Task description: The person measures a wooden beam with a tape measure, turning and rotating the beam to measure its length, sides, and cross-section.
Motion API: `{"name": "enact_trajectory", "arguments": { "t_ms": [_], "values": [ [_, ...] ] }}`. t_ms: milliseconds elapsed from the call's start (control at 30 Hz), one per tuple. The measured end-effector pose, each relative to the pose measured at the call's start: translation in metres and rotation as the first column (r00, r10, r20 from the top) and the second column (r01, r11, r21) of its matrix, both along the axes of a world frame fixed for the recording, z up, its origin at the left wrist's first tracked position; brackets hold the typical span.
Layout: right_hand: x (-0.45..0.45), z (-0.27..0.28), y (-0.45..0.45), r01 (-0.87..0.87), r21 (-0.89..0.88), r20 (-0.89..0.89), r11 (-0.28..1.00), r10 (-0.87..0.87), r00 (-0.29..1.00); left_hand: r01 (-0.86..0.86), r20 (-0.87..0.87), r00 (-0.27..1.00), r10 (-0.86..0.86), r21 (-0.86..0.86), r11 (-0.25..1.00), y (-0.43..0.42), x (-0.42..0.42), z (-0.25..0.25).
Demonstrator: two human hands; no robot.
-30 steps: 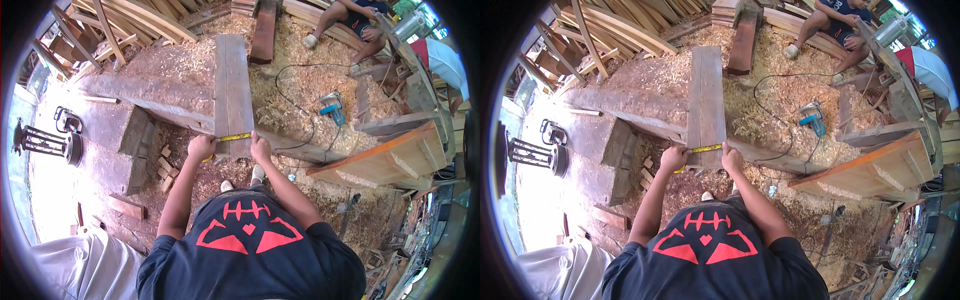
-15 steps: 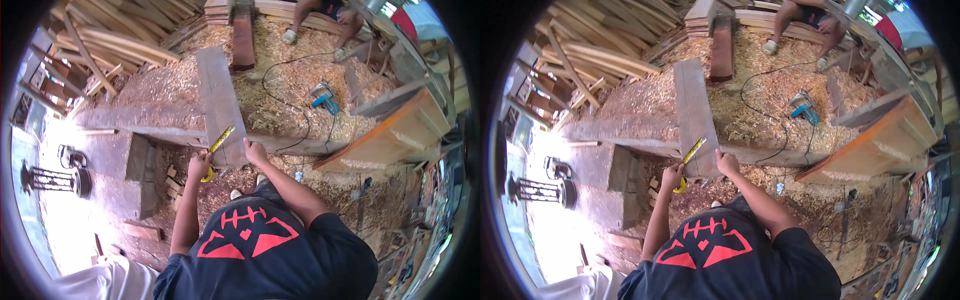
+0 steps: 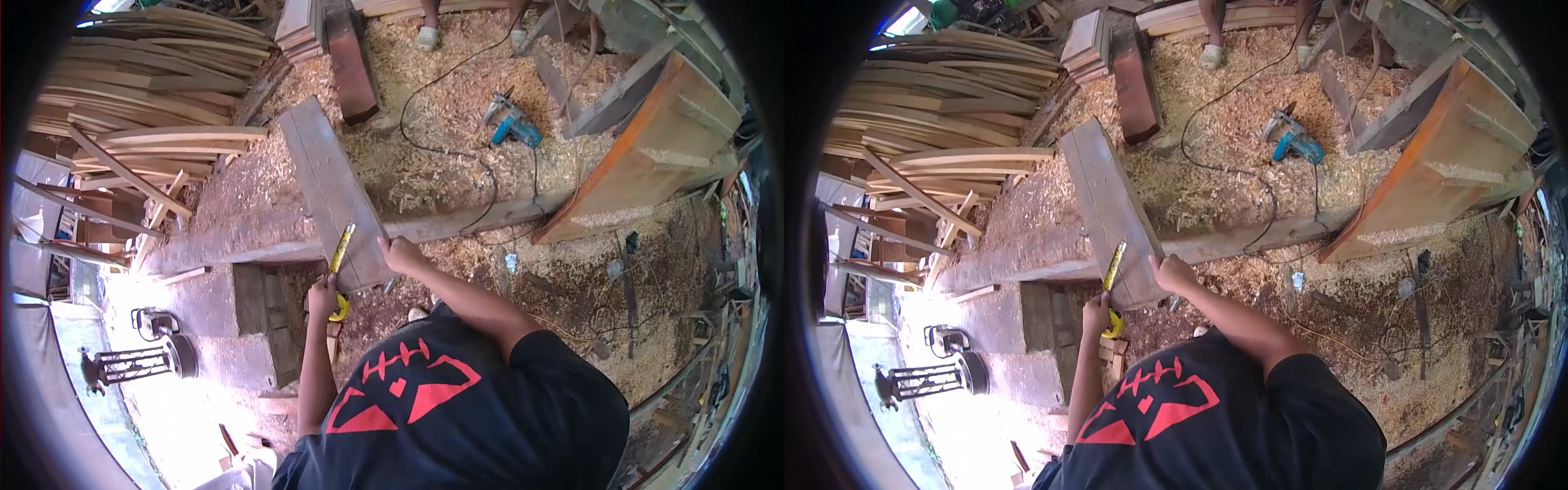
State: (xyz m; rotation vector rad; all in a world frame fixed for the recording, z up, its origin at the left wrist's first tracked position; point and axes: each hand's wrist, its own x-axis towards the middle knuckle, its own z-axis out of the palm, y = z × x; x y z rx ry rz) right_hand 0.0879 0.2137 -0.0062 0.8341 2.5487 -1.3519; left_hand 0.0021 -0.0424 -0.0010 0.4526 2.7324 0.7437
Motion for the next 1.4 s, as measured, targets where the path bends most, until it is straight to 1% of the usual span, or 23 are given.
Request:
{"name": "enact_trajectory", "arguments": {
  "t_ms": [67, 167, 200, 300, 333, 367, 433, 467, 533, 567, 633, 700, 733, 833, 867, 933, 1033, 1067, 1167, 1200, 1300, 1333, 1400],
  "values": [
    [-0.001, 0.009, 0.001, -0.011, -0.025, 0.044, 1.0, 0.012, 0.999, -0.009, 0.006, 1.0, 0.009, -0.027, 1.0, 0.008, 0.007, 0.018],
    [-0.003, 0.004, 0.007, -0.079, -0.005, 0.021, 0.997, 0.079, 0.997, 0.015, -0.026, 1.0, -0.016, -0.018, 1.0, 0.007, 0.003, 0.014],
    [-0.003, 0.001, 0.007, -0.062, 0.048, -0.021, 0.997, 0.063, 0.998, 0.025, -0.036, 0.999, -0.025, -0.007, 1.0, 0.006, 0.005, 0.014],
    [-0.003, -0.009, 0.014, -0.061, -0.049, -0.022, 0.997, 0.06, 0.998, -0.108, 0.058, 0.992, 0.108, 0.0, 0.994, 0.004, 0.007, 0.005],
    [-0.002, -0.003, 0.02, -0.037, -0.222, 0.073, 0.974, 0.054, 0.996, -0.183, 0.125, 0.976, 0.178, 0.029, 0.983, 0.0, 0.007, -0.004],
    [-0.001, 0.003, 0.025, 0.006, -0.381, 0.172, 0.924, 0.064, 0.983, -0.238, 0.157, 0.964, 0.215, 0.153, 0.959, -0.005, 0.013, -0.014],
    [-0.003, -0.019, 0.025, -0.017, -0.272, 0.037, 0.962, 0.028, 0.999, -0.341, 0.219, 0.937, 0.274, 0.394, 0.853, 0.001, 0.032, -0.018],
    [-0.006, -0.026, 0.027, 0.006, -0.297, 0.016, 0.955, -0.001, 1.0, -0.394, 0.193, 0.919, 0.344, 0.48, 0.784, 0.009, 0.047, -0.014],
    [-0.005, -0.023, 0.029, 0.054, -0.351, -0.011, 0.935, -0.062, 0.998, -0.453, 0.235, 0.892, 0.387, 0.48, 0.751, 0.016, 0.063, -0.004],
    [0.0, 0.017, 0.034, 0.063, -0.362, 0.04, 0.93, -0.052, 0.998, -0.479, 0.255, 0.878, 0.405, 0.481, 0.735, 0.017, 0.067, -0.004],
    [-0.015, -0.003, 0.039, 0.004, -0.373, -0.196, 0.928, -0.083, 0.977, -0.529, 0.284, 0.849, 0.446, 0.457, 0.715, 0.018, 0.065, -0.012],
    [-0.013, 0.001, 0.047, -0.033, -0.327, -0.184, 0.945, -0.03, 0.982, -0.543, 0.271, 0.84, 0.47, 0.432, 0.72, 0.021, 0.068, -0.005],
    [-0.01, 0.009, 0.051, -0.047, -0.303, -0.18, 0.952, -0.008, 0.984, -0.575, 0.333, 0.818, 0.469, 0.458, 0.678, 0.025, 0.071, 0.003],
    [-0.018, -0.093, 0.063, 0.099, -0.558, 0.071, 0.824, -0.072, 0.995, -0.641, 0.383, 0.766, 0.516, 0.507, 0.576, 0.011, 0.064, -0.054],
    [0.004, -0.073, 0.06, 0.166, -0.685, 0.138, 0.71, -0.098, 0.986, -0.685, 0.428, 0.728, 0.536, 0.497, 0.533, 0.012, 0.068, -0.055],
    [0.039, -0.067, 0.068, 0.188, -0.629, 0.334, 0.754, 0.045, 0.941, -0.763, 0.514, 0.645, 0.566, 0.467, 0.446, 0.014, 0.082, -0.054],
    [0.089, -0.092, 0.063, 0.236, -0.601, 0.392, 0.764, 0.025, 0.919, -0.781, 0.55, 0.623, 0.556, 0.404, 0.475, -0.005, 0.101, -0.102],
    [0.102, -0.104, 0.064, 0.226, -0.603, 0.401, 0.765, 0.045, 0.915, -0.695, 0.442, 0.713, 0.545, 0.335, 0.637, -0.008, 0.114, -0.094],
    [0.131, -0.105, 0.039, 0.249, -0.611, 0.424, 0.752, 0.045, 0.904, -0.728, 0.556, 0.645, 0.524, 0.237, 0.644, -0.023, 0.144, -0.108],
    [0.135, -0.101, 0.028, 0.264, -0.612, 0.432, 0.745, 0.035, 0.901, -0.76, 0.582, 0.626, 0.519, 0.307, 0.573, -0.027, 0.152, -0.125],
    [0.139, -0.079, -0.023, 0.191, -0.686, 0.377, 0.702, 0.118, 0.919, -0.743, 0.625, 0.644, 0.44, 0.375, 0.555, -0.035, 0.177, -0.115],
    [0.139, -0.071, -0.039, 0.143, -0.732, 0.337, 0.666, 0.172, 0.925, -0.739, 0.688, 0.633, 0.355, 0.398, 0.543, -0.038, 0.182, -0.107],
    [0.135, -0.055, -0.071, 0.046, -0.81, 0.249, 0.585, 0.272, 0.93, -0.661, 0.713, 0.674, 0.194, 0.464, 0.59, -0.042, 0.188, -0.082]
  ]
}}
